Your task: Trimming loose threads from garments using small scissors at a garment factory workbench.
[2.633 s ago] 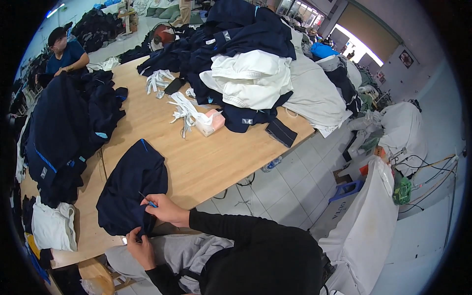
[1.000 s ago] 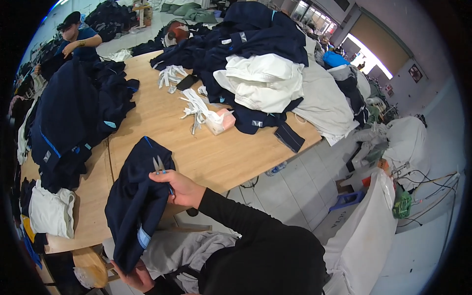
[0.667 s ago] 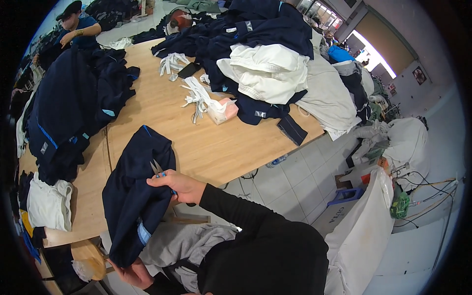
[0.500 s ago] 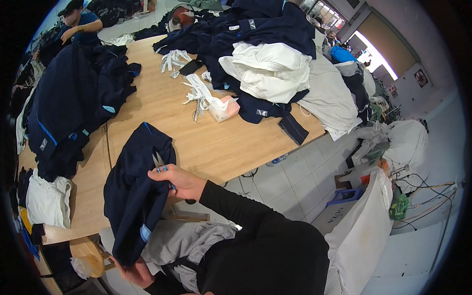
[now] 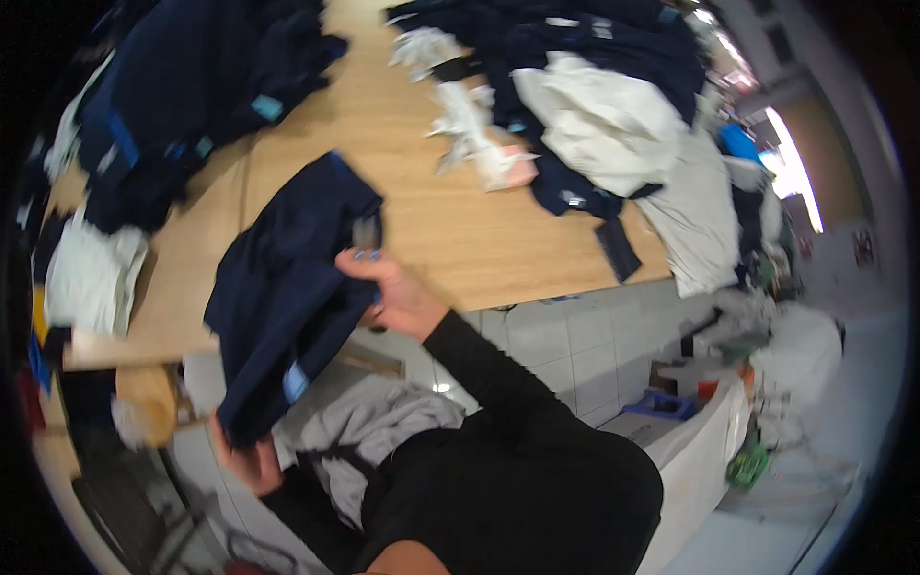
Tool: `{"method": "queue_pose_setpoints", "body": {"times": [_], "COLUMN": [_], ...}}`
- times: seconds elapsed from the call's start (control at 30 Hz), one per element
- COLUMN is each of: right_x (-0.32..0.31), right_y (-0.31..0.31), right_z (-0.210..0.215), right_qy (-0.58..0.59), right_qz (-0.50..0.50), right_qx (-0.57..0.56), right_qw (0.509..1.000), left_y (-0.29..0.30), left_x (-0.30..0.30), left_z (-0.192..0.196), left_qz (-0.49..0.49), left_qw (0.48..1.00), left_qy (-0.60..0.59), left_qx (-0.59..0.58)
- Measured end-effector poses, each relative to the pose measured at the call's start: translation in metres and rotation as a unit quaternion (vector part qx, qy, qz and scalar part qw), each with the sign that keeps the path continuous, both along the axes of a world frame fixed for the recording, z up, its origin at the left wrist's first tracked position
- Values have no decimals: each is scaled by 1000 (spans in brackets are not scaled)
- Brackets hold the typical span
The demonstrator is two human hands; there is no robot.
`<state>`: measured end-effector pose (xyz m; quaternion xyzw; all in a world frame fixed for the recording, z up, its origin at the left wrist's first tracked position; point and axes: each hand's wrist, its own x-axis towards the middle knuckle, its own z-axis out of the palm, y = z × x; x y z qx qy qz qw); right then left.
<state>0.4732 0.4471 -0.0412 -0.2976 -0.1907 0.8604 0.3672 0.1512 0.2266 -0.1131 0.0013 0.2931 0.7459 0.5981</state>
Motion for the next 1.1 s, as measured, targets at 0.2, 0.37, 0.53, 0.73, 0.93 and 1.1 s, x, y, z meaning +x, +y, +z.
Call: {"method": "queue_pose_setpoints", "body": {"times": [0.2, 0.37, 0.53, 0.73, 0.93, 1.1], "right_x": [14, 3, -4, -8, 5, -1], "right_y": [-3, -10, -16, -18, -12, 1], "right_z": [-3, 6, 20, 32, 29, 26], "right_qy": [-39, -96, -148, -181, -118, -100], "right_qz": [-22, -40, -45, -23, -38, -74], "right_qx": [13, 25, 70, 65, -46, -176], "right_qw": [999, 994, 985, 981, 991, 976], "left_y": [11, 13, 12, 13, 14, 21], "left_x": [16, 21, 17, 16, 21, 29], "left_z": [3, 27, 28, 26, 34, 36], "left_qz": [32, 58, 55, 63, 120, 134], "left_qw": [998, 997, 996, 984, 957, 935], "left_qy": [-44, -37, -70, -159, -193, -246], "left_qx": [17, 19, 25, 46, 180, 216]}}
